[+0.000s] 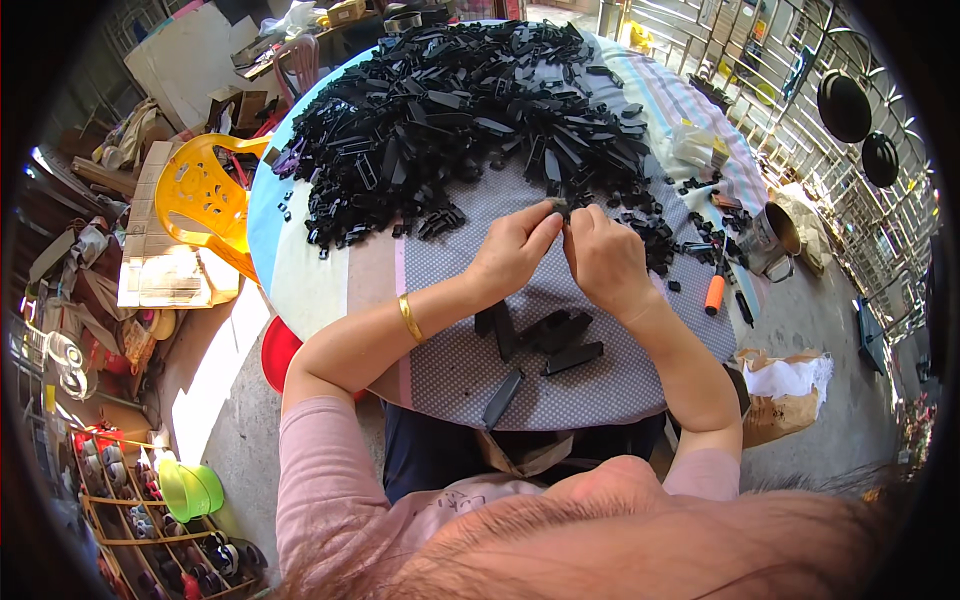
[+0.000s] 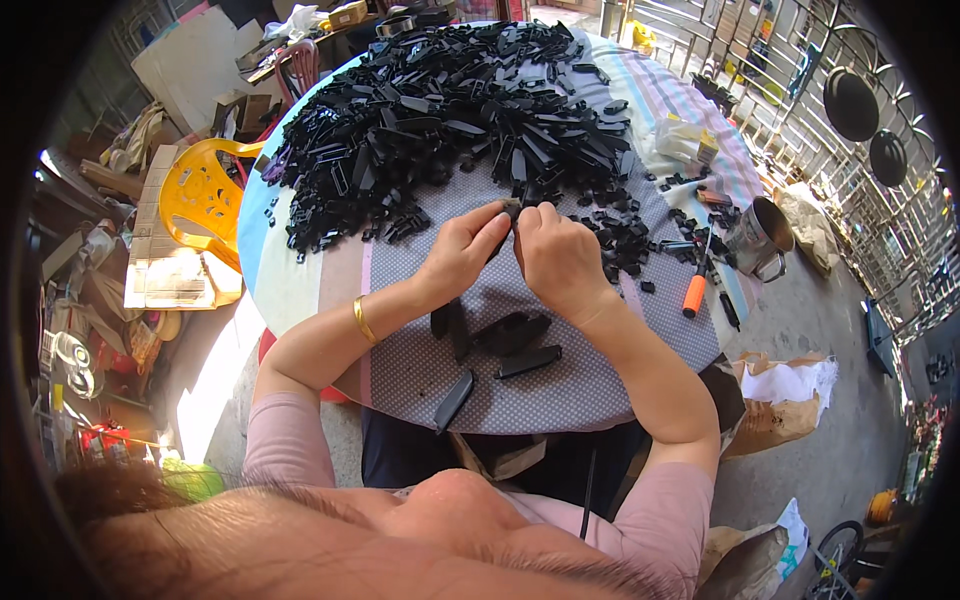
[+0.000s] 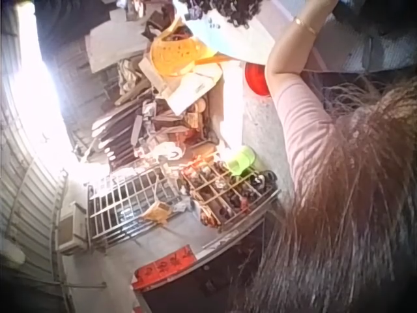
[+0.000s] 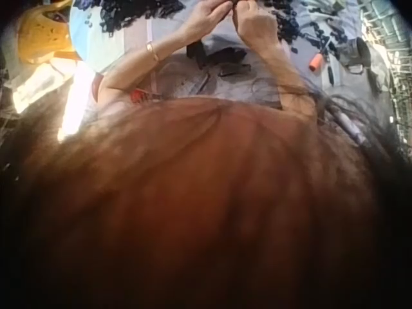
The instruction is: Manually assembling small black plastic components by hand at a round table.
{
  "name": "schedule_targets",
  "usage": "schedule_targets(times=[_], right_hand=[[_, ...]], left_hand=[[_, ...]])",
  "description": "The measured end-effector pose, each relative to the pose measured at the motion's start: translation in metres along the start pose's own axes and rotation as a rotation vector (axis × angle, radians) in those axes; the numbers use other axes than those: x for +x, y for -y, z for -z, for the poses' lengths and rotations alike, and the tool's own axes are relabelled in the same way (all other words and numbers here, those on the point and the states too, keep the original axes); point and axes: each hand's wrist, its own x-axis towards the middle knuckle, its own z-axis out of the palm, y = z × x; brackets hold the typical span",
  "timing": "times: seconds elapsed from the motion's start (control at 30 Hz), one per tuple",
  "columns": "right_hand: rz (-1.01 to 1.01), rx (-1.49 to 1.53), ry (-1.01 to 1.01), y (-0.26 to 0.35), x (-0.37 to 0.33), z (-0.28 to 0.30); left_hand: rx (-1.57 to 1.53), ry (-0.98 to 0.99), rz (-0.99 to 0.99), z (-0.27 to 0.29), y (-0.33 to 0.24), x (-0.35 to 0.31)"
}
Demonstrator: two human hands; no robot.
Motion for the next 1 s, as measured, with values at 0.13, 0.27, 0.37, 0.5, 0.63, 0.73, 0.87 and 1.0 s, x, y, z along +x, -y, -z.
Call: schedule_targets(times=[0.13, 0.27, 0.37, 0.5, 0.63, 0.73, 0.87, 1.0], right_hand=[[0.052, 0.068, 0.109, -0.008, -0.003, -0.004], [0.1, 0.149, 0.144, -0.013, -0.002, -0.012], [0.05, 0.215, 0.084, -0.007, -0.003, -0.01], [0.052, 0.26, 0.081, -0.005, -0.003, -0.004], [0.011, 0.271, 0.121, -0.013, 0.004, -0.001], [-0.143, 0.693, 0.229, -0.037, 0.014, 0.021], [-0.332, 0.49, 0.112, -0.077, 0.007, 0.009], [-0.111, 0.207, 0.212, -0.064, 0.004, -0.008]], left_hand=[[0.22, 0.066, 0.018, 0.005, -0.01, 0.001], [0.252, 0.107, 0.054, 0.01, -0.012, 0.002], [0.235, 0.017, -0.004, 0.002, -0.013, -0.003], [0.279, -0.007, -0.083, 0.0, -0.014, -0.005], [0.099, 0.071, 0.042, 0.005, -0.003, 0.011], [-0.509, 0.289, 0.322, 0.016, 0.003, 0.02], [-0.797, 0.224, 0.561, 0.017, -0.003, 0.018], [-0.612, 0.221, 0.56, 0.021, 0.011, 0.02]])
